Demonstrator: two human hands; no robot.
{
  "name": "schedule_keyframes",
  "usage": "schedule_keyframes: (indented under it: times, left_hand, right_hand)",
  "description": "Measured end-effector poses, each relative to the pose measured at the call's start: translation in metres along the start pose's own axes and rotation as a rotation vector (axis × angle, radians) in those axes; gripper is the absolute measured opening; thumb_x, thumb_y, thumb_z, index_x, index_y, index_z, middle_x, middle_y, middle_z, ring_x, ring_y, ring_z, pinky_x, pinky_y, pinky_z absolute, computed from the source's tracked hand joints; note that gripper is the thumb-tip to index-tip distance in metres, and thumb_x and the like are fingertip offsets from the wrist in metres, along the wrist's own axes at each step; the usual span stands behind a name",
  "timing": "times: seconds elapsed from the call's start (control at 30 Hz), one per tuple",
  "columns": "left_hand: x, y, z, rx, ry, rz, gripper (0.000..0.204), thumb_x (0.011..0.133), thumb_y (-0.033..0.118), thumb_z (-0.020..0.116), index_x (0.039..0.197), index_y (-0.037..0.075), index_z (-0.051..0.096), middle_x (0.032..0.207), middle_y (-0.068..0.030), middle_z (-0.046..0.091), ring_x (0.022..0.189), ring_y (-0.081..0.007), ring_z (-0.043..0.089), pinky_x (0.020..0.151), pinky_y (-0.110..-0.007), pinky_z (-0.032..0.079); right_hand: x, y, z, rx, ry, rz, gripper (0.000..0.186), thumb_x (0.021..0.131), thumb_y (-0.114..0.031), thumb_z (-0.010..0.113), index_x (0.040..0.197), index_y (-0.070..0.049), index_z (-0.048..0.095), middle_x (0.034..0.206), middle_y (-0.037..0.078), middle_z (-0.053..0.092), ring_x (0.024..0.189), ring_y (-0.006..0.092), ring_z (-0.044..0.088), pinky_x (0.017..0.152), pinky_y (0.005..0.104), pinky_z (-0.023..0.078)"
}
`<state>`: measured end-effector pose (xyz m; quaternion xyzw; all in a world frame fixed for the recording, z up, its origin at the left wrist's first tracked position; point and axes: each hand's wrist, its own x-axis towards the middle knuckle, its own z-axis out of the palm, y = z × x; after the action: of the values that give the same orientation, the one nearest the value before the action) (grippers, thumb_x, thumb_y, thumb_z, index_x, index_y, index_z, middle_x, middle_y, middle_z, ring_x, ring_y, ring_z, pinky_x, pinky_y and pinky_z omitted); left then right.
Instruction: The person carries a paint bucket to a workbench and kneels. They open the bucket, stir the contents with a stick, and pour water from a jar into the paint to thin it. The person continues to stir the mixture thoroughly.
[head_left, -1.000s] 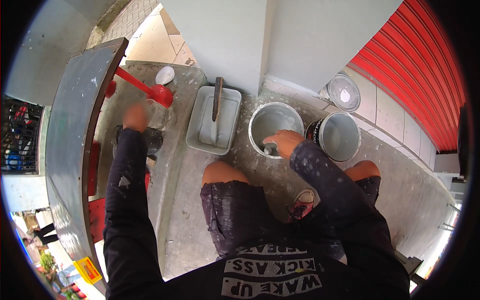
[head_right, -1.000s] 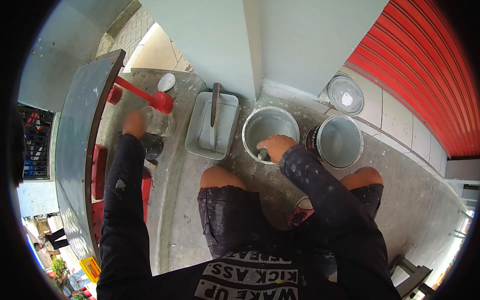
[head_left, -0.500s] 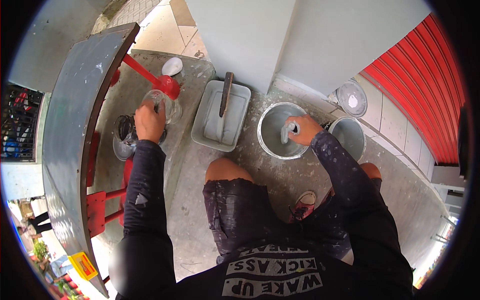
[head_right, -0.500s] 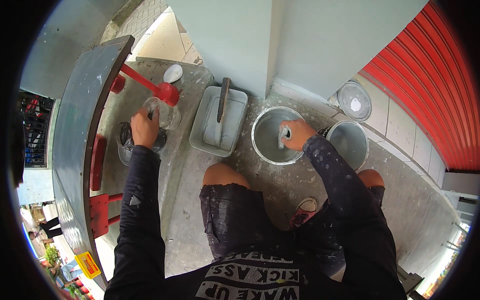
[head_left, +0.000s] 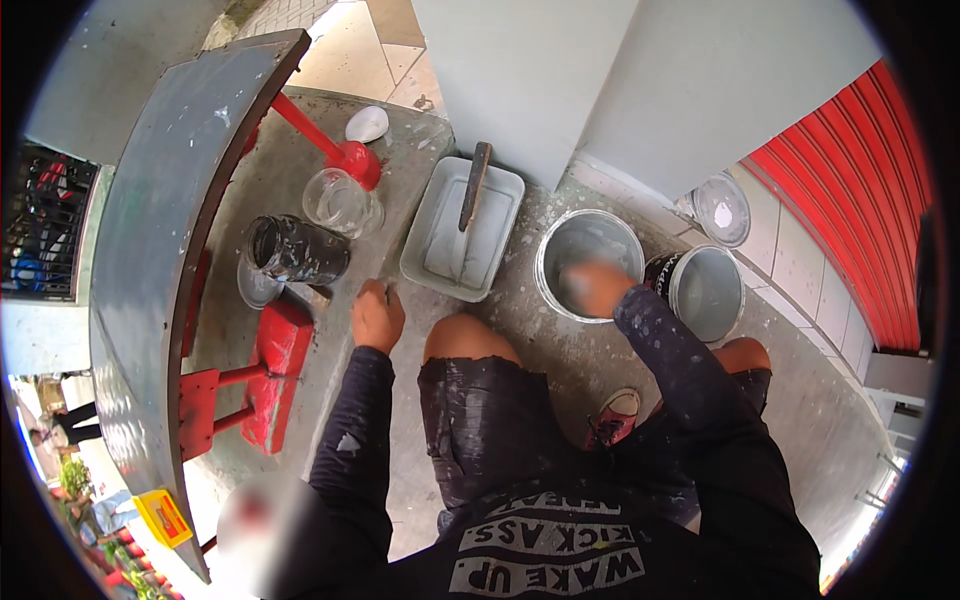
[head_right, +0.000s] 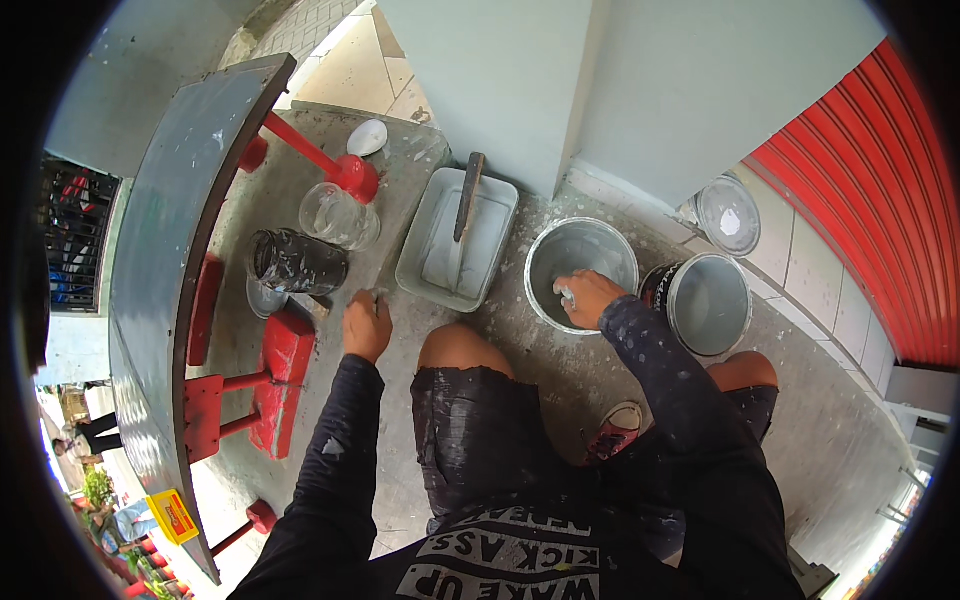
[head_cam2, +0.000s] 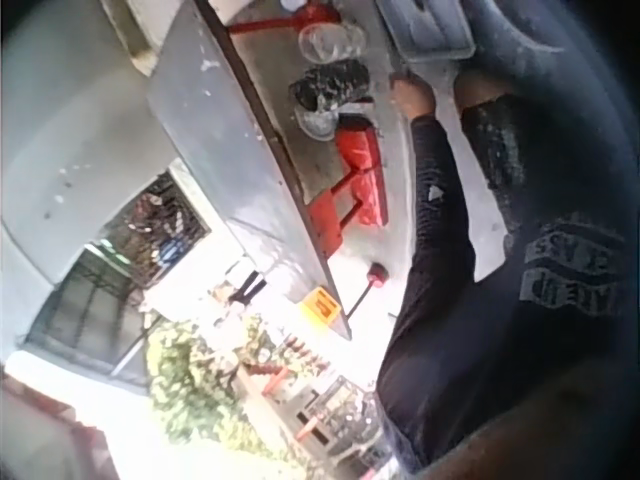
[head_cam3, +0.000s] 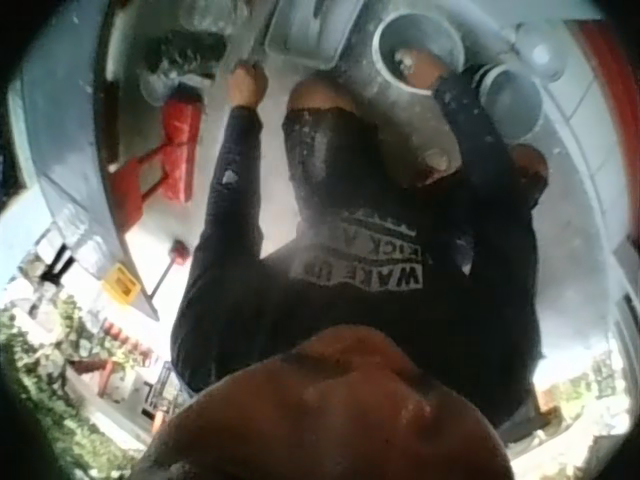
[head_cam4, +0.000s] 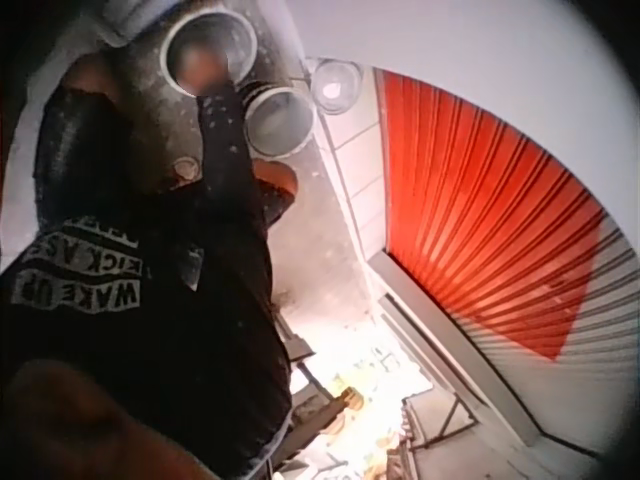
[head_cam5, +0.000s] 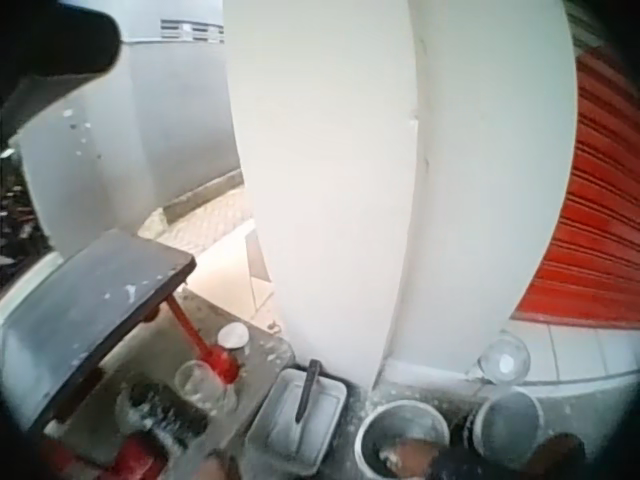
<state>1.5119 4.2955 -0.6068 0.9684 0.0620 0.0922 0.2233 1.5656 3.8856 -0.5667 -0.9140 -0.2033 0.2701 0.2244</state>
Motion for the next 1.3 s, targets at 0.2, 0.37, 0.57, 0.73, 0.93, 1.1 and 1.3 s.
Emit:
schedule_keyframes:
  times: [0.2, 0.37, 0.57, 0.73, 0.93, 1.1, 1.3]
  left_hand:
    - [-0.143, -0.042, 0.004, -0.102, -0.138, -0.148, 0.028, 0.091, 0.019, 0.066, 0.109, -0.002, 0.069, 0.096, -0.0246, 0.068, 0.093, -0.0440, 0.066, 0.084, -0.049, 0.051]
    - [-0.290, -0.061, -0.019, -0.425, -0.714, -0.921, 0.046, 0.099, 0.037, 0.057, 0.119, -0.004, 0.066, 0.091, -0.0211, 0.071, 0.084, -0.0305, 0.073, 0.069, -0.041, 0.059]
    - [-0.358, 0.002, -0.090, -0.384, -1.125, -0.693, 0.045, 0.101, 0.027, 0.050, 0.135, -0.002, 0.053, 0.099, -0.0245, 0.070, 0.088, -0.0389, 0.071, 0.076, -0.045, 0.059]
    - [-0.348, 0.036, -0.128, -0.438, -1.177, -0.444, 0.058, 0.104, 0.032, 0.040, 0.154, 0.003, 0.034, 0.126, -0.0280, 0.063, 0.117, -0.0404, 0.062, 0.104, -0.043, 0.046]
    - [-0.258, 0.090, -0.114, -1.139, -0.895, -1.291, 0.098, 0.097, 0.075, 0.035, 0.148, -0.009, 0.039, 0.139, -0.0188, 0.058, 0.123, -0.0279, 0.059, 0.107, -0.035, 0.045]
    - [-0.277, 0.079, -0.102, -0.962, -0.875, -1.379, 0.098, 0.096, 0.075, 0.037, 0.122, -0.016, 0.061, 0.113, -0.0218, 0.069, 0.104, -0.0261, 0.067, 0.096, -0.033, 0.050]
    - [-0.250, 0.091, -0.134, -0.423, -1.068, -0.946, 0.093, 0.096, 0.074, 0.040, 0.099, -0.014, 0.068, 0.079, -0.0242, 0.068, 0.079, -0.0275, 0.068, 0.076, -0.039, 0.052]
  right_hand:
    - [-0.005, 0.017, -0.004, 0.165, -0.004, -0.020, 0.028, 0.088, -0.017, 0.065, 0.115, -0.010, 0.069, 0.111, 0.020, 0.070, 0.108, 0.0390, 0.064, 0.097, 0.0444, 0.050]
    - [0.012, 0.016, -0.010, 0.138, 0.023, 0.090, 0.025, 0.087, -0.019, 0.070, 0.111, -0.010, 0.073, 0.107, 0.018, 0.071, 0.107, 0.0372, 0.065, 0.095, 0.0441, 0.052]
    - [0.030, 0.021, -0.002, -0.097, 0.298, 0.120, 0.026, 0.088, -0.018, 0.070, 0.113, -0.010, 0.071, 0.107, 0.018, 0.069, 0.101, 0.0385, 0.065, 0.090, 0.0475, 0.053]
    - [0.031, 0.023, -0.006, -0.234, 0.322, 0.128, 0.026, 0.087, -0.017, 0.070, 0.111, -0.007, 0.071, 0.102, 0.018, 0.067, 0.099, 0.0385, 0.065, 0.088, 0.0474, 0.053]
    - [0.033, 0.019, 0.012, -0.103, 0.287, -0.013, 0.025, 0.088, -0.019, 0.069, 0.110, -0.006, 0.071, 0.102, 0.018, 0.067, 0.097, 0.0393, 0.064, 0.089, 0.0475, 0.052]
    - [0.031, 0.019, 0.015, 0.015, 0.167, 0.021, 0.027, 0.088, -0.027, 0.072, 0.107, -0.008, 0.074, 0.105, 0.017, 0.068, 0.101, 0.0390, 0.063, 0.093, 0.0465, 0.050]
    - [0.017, 0.022, 0.003, -0.057, 0.009, 0.114, 0.028, 0.087, -0.031, 0.072, 0.101, -0.006, 0.074, 0.104, 0.019, 0.069, 0.110, 0.0368, 0.062, 0.098, 0.0444, 0.050]
